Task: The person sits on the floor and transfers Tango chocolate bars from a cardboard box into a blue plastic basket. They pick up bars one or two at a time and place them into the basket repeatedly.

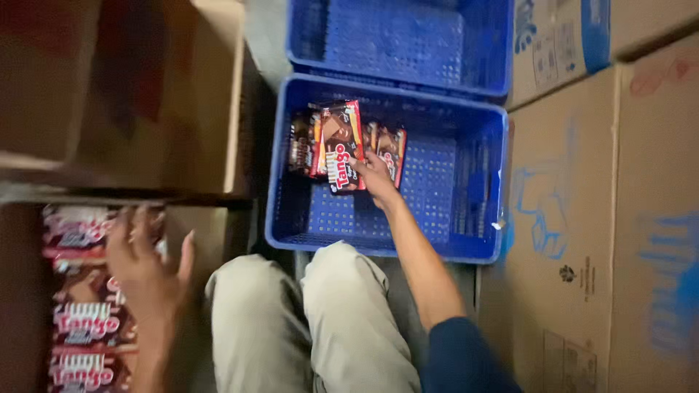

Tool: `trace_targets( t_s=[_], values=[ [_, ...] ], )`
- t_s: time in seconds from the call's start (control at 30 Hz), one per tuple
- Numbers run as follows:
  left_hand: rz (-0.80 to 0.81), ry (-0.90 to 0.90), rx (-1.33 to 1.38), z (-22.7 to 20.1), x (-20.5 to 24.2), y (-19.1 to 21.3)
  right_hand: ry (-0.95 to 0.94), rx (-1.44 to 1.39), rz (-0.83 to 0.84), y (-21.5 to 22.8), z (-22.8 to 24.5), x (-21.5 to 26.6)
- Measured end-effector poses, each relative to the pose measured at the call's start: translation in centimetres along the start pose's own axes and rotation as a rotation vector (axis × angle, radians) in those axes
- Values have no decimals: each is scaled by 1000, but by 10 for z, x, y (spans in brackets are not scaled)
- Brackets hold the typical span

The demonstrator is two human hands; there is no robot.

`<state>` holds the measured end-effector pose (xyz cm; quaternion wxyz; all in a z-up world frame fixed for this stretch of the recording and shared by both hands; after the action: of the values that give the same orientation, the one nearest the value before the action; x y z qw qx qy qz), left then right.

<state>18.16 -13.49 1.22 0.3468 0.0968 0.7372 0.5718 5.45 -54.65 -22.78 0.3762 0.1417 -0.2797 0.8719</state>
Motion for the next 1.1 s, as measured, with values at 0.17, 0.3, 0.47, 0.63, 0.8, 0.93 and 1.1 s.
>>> trace_targets(
  t_s=[0.17, 0.3, 0.47, 0.63, 0.8, 0.93, 1.1],
  values=[
    [-168, 34, 303, 8, 24, 12, -4, 91, 208, -70, 28, 46],
    [-178, 174, 547, 4, 46, 39, -68, 113, 353, -141, 53, 117],
    [-85, 412, 771, 24, 92, 48, -132, 221, 561, -224, 55, 196],
    [-19, 688, 1392, 22, 114, 51, -194, 333, 699, -283, 22, 259],
    [-36, 904, 1372, 39, 134, 64, -335, 313, 757, -312, -36, 279],
    [-114, 1013, 1239, 89, 159, 64, -209, 528, 841, -308, -31, 268],
    [175, 1307, 691, 105, 163, 137, -175, 537, 681, -291, -6, 249]
  ],
)
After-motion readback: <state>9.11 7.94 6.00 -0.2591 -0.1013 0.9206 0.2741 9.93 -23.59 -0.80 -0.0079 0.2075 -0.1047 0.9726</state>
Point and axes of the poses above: each hand's wrist, its own x-axis away from the middle knuckle, its own y-axis out of the back of the hand, z = x × y, the point moved 7 cm from there along -x, towards the middle knuckle, and after that the axes turned 12 degrees about -x, right-handed, at the moved point
